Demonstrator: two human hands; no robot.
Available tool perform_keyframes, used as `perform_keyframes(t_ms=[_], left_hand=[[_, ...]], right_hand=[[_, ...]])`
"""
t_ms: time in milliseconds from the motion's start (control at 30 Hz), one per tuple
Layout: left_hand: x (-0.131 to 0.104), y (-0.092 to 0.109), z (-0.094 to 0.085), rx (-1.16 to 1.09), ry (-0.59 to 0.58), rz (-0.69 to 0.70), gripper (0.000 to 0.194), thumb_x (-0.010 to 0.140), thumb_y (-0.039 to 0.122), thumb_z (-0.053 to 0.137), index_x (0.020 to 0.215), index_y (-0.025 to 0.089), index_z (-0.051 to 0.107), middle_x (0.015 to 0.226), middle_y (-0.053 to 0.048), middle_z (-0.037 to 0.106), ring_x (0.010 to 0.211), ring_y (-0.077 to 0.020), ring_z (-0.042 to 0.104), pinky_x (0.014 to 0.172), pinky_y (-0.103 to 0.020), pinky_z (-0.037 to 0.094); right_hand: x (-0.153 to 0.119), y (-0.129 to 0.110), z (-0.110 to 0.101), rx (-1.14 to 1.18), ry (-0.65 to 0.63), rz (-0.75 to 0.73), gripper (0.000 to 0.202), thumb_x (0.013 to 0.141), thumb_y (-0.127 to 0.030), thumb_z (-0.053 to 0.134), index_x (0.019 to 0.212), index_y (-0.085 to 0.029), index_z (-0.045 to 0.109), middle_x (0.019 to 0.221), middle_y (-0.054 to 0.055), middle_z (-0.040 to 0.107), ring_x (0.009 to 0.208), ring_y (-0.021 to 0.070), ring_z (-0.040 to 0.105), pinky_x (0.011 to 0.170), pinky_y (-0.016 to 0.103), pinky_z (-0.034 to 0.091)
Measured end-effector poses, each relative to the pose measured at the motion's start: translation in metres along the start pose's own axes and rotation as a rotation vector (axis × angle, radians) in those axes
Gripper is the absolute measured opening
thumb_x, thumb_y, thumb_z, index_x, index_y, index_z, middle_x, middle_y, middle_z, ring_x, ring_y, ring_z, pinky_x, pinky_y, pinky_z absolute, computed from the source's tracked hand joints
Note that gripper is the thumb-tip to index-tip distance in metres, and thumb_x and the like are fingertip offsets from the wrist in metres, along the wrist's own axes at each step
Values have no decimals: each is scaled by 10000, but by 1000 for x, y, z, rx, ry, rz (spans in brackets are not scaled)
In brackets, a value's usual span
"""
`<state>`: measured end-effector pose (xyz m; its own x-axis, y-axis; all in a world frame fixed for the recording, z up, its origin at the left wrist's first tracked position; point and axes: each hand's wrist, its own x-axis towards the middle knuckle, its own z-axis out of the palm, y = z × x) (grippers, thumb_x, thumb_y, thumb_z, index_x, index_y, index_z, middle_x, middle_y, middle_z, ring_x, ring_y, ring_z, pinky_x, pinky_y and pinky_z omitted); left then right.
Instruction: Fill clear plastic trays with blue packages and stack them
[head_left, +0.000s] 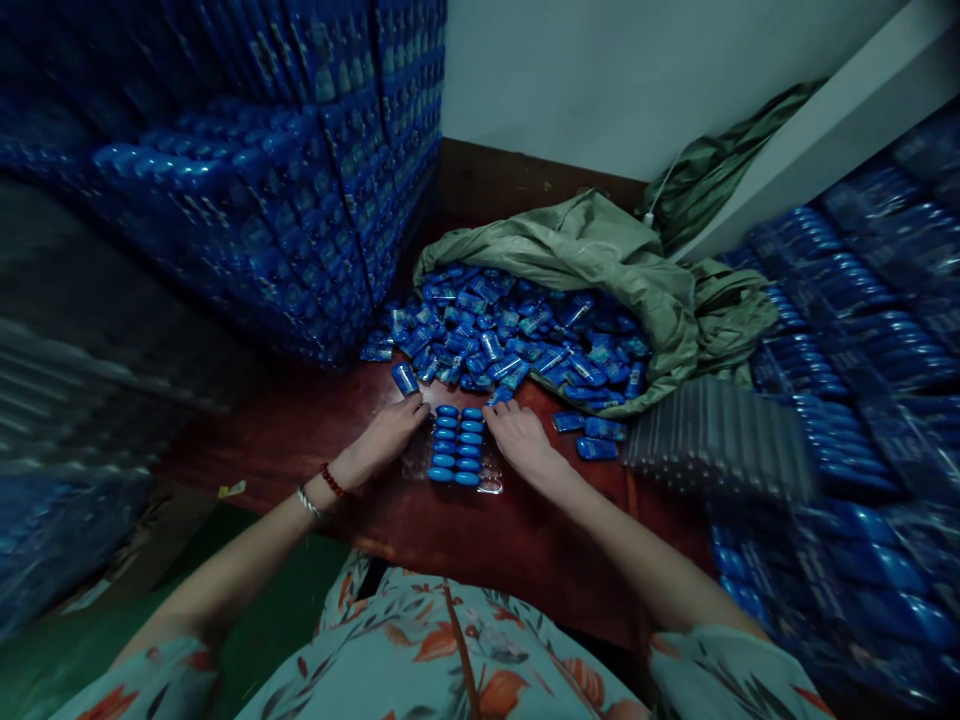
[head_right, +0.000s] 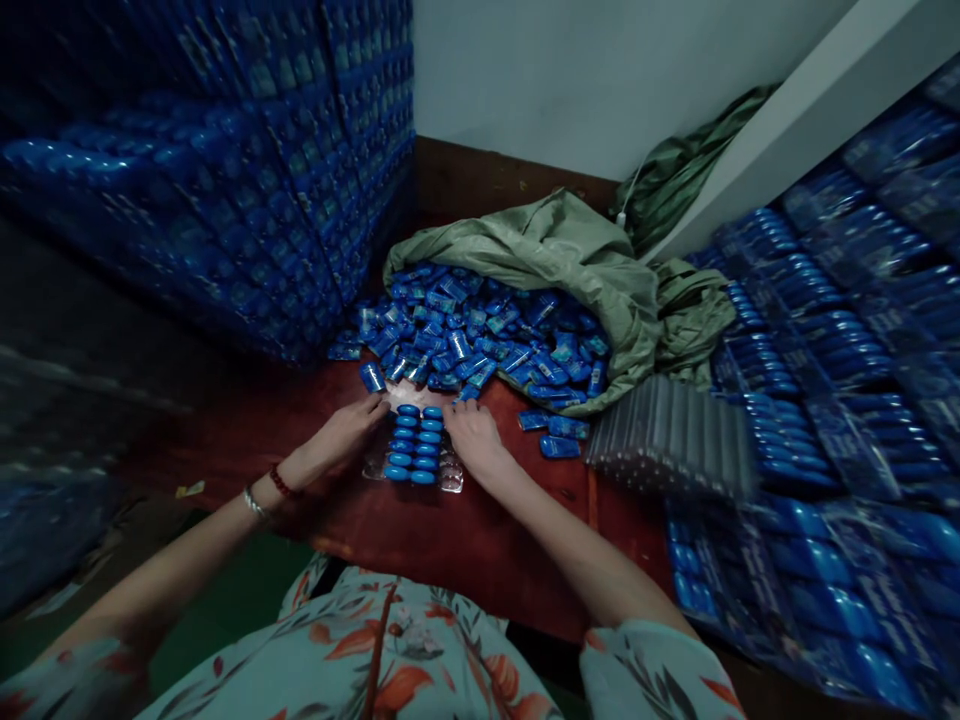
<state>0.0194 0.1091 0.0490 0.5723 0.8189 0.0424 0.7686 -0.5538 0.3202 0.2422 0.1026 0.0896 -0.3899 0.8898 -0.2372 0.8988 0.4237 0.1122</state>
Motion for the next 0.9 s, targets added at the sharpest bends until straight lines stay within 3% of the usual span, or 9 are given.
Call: perform_keyframes(t_ms=[167, 300, 367, 433, 533, 600, 733, 800, 900], left_hand=[[18, 4, -9, 23, -103, 84, 275, 849, 9, 352, 937, 128, 585, 960, -112, 595, 777, -195, 593, 680, -284, 480], [17, -11, -14, -73, -88, 85, 200, 885, 114, 421, 976, 143, 596, 971, -93, 610, 738, -173, 595, 664, -261, 466], [14, -26, -16, -200, -38, 94, 234, 890, 247, 487, 1094, 167, 570, 1017, -84, 614, 804, -182, 604, 708, -265, 471], [15, -43, -16, -341, 91, 7, 326, 899, 351, 473, 1167, 178, 537, 1042, -84, 611, 875, -195, 600, 770, -289, 470], [27, -63, -9, -346, 246, -297, 367, 883, 404, 474, 1133, 145, 546, 1050, -118, 581, 923, -237, 579, 822, -357, 458], [37, -69, -3, -309, 206, -428, 413, 826, 415, 556, 1126, 132, 540, 1107, -147, 539, 946, -266, 564, 830, -389, 450], [47, -74, 4, -335, 100, -420, 440, 722, 414, 659, 1053, 144, 553, 1087, -121, 539, 933, -258, 555, 823, -371, 451], [38, -75, 3, -350, 82, -416, 466, 666, 419, 698, 1004, 135, 548, 990, -93, 569, 888, -247, 556, 793, -359, 458], [5, -74, 1, -407, 78, -485, 471, 662, 431, 689, 980, 127, 522, 824, -43, 582, 760, -214, 560, 701, -332, 466]], right_hand=[[-1, 2, -1, 58, -10, 21, 309, 903, -98, 348, 1098, -111, 587, 1003, 175, 637, 930, 273, 583, 703, 340, 447], [-9, 34, 11, 359, 40, -27, 300, 939, -245, 388, 1183, -196, 555, 1096, 91, 642, 968, 217, 596, 767, 303, 453], [-11, 55, 19, 491, 102, -19, 335, 937, -206, 369, 1225, -235, 537, 1151, 52, 628, 1021, 183, 579, 833, 287, 441], [-8, 70, 26, 495, 159, 25, 398, 891, -96, 370, 1214, -230, 560, 1181, 49, 607, 1067, 176, 547, 885, 286, 418], [4, 69, 30, 368, 148, -27, 518, 800, 14, 390, 1218, -236, 564, 1226, 50, 560, 1106, 188, 494, 894, 294, 407], [14, 59, 30, 272, 88, -112, 557, 789, 27, 384, 1243, -256, 539, 1253, 54, 526, 1111, 202, 476, 860, 301, 419], [20, 42, 31, 108, 39, -98, 449, 840, -42, 375, 1238, -197, 515, 1217, 118, 507, 1062, 241, 505, 806, 322, 429], [10, 45, 35, 75, 21, -49, 380, 844, -94, 414, 1209, -146, 509, 1178, 147, 516, 980, 241, 547, 765, 317, 438], [-18, 57, 45, 126, 18, 21, 331, 841, -150, 451, 1166, -116, 503, 1131, 162, 540, 913, 241, 579, 713, 313, 454]])
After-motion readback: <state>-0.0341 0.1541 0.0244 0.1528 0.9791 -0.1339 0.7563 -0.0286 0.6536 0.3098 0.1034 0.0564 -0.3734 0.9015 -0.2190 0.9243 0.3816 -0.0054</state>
